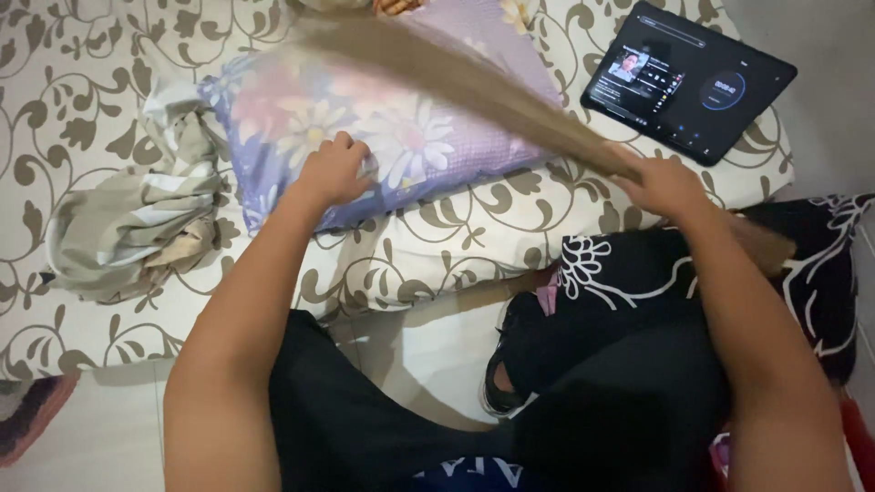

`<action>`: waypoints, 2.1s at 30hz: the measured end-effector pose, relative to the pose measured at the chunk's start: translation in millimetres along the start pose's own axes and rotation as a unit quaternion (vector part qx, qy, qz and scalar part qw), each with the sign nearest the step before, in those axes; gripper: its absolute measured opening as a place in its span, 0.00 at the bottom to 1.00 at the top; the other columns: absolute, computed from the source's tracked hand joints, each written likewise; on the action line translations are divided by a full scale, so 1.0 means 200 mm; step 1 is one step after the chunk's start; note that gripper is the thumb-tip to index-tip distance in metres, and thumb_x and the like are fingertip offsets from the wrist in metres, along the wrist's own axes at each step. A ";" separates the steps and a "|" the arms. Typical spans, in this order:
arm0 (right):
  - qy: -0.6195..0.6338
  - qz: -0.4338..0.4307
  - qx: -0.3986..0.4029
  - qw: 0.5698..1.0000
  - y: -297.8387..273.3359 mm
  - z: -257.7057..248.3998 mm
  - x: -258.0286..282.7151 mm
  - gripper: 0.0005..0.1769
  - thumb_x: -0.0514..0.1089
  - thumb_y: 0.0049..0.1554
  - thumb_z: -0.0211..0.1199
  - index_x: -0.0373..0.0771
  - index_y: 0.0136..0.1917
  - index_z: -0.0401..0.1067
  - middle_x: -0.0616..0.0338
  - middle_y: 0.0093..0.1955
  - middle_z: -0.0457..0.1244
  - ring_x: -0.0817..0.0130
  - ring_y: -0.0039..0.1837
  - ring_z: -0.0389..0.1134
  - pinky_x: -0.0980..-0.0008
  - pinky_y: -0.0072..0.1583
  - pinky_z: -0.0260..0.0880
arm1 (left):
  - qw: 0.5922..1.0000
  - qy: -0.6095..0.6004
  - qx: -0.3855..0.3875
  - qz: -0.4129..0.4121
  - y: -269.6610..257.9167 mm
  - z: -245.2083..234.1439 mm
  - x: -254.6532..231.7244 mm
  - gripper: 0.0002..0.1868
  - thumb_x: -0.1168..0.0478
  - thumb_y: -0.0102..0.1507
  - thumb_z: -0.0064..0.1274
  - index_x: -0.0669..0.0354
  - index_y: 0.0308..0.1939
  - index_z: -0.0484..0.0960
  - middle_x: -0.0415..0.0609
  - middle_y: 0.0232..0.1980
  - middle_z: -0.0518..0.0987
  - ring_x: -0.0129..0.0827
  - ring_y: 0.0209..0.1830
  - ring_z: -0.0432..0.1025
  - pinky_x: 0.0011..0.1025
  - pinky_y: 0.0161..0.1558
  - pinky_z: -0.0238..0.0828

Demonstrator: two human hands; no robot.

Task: The recorder puts a clean pillowcase onto a pillow on a bed.

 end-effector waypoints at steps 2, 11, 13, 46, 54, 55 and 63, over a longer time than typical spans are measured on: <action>0.065 0.043 -0.042 0.996 -0.06 -0.11 0.02 0.37 0.58 0.62 0.64 0.67 0.82 0.58 0.39 0.51 0.69 0.41 0.50 0.71 0.50 0.53 0.71 | 1.000 -0.004 0.003 -0.019 -0.01 -0.02 0.02 0.30 0.45 0.57 0.61 0.50 0.60 0.76 0.55 0.64 0.71 0.57 0.60 0.70 0.51 0.56 0.71; 0.293 -0.023 -0.219 0.931 -0.14 -0.29 0.15 0.38 0.50 0.65 0.62 0.48 0.84 0.54 0.36 0.55 0.67 0.40 0.57 0.72 0.53 0.58 0.71 | 0.998 -0.003 -0.007 -0.062 -0.01 -0.02 0.13 0.35 0.43 0.58 0.62 0.50 0.65 0.71 0.56 0.65 0.68 0.58 0.59 0.70 0.54 0.55 0.70; 0.319 0.022 -0.155 0.935 -0.06 -0.09 0.08 0.41 0.52 0.62 0.62 0.51 0.85 0.54 0.36 0.52 0.67 0.39 0.54 0.72 0.52 0.56 0.71 | 0.998 0.002 0.000 -0.063 -0.02 -0.01 0.13 0.34 0.44 0.58 0.62 0.50 0.65 0.71 0.56 0.65 0.68 0.58 0.59 0.70 0.55 0.56 0.69; 0.373 -0.122 0.046 0.919 0.42 0.04 0.50 0.23 0.47 0.62 0.59 0.52 0.70 0.70 0.52 0.66 0.67 0.57 0.62 0.68 0.56 0.63 0.64 | 0.945 0.044 -0.285 0.156 0.18 -0.22 -0.55 0.32 0.52 0.55 0.63 0.49 0.64 0.76 0.56 0.72 0.65 0.61 0.69 0.59 0.56 0.59 0.63; 0.169 0.190 -0.083 0.963 0.60 0.20 -0.12 0.24 0.52 0.55 0.65 0.45 0.64 0.74 0.55 0.77 0.56 0.36 0.72 0.53 0.37 0.70 0.54 | 0.988 0.017 -0.103 0.115 0.23 -0.03 -0.27 0.36 0.55 0.57 0.59 0.47 0.70 0.69 0.50 0.73 0.67 0.54 0.64 0.66 0.56 0.54 0.69; 0.170 0.190 -0.082 0.963 0.62 0.22 -0.12 0.24 0.52 0.55 0.65 0.45 0.64 0.74 0.55 0.77 0.56 0.36 0.72 0.53 0.37 0.70 0.54 | 0.988 0.017 -0.103 0.114 0.22 -0.04 -0.26 0.36 0.55 0.57 0.59 0.47 0.70 0.69 0.50 0.73 0.67 0.54 0.64 0.66 0.56 0.54 0.69; 0.411 0.043 0.061 0.909 0.68 0.24 0.17 0.36 0.64 0.58 0.66 0.37 0.69 0.70 0.42 0.67 0.67 0.50 0.64 0.68 0.50 0.66 0.69 | 0.997 0.032 -0.037 0.059 0.16 -0.10 -0.20 0.40 0.54 0.51 0.61 0.41 0.69 0.68 0.53 0.76 0.60 0.55 0.64 0.65 0.58 0.54 0.67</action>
Point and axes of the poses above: each hand's wrist, its own y-axis towards the middle knuckle, its own z-axis out of the palm, x = y × z, the point moved 5 cm from there along y, towards the middle knuckle
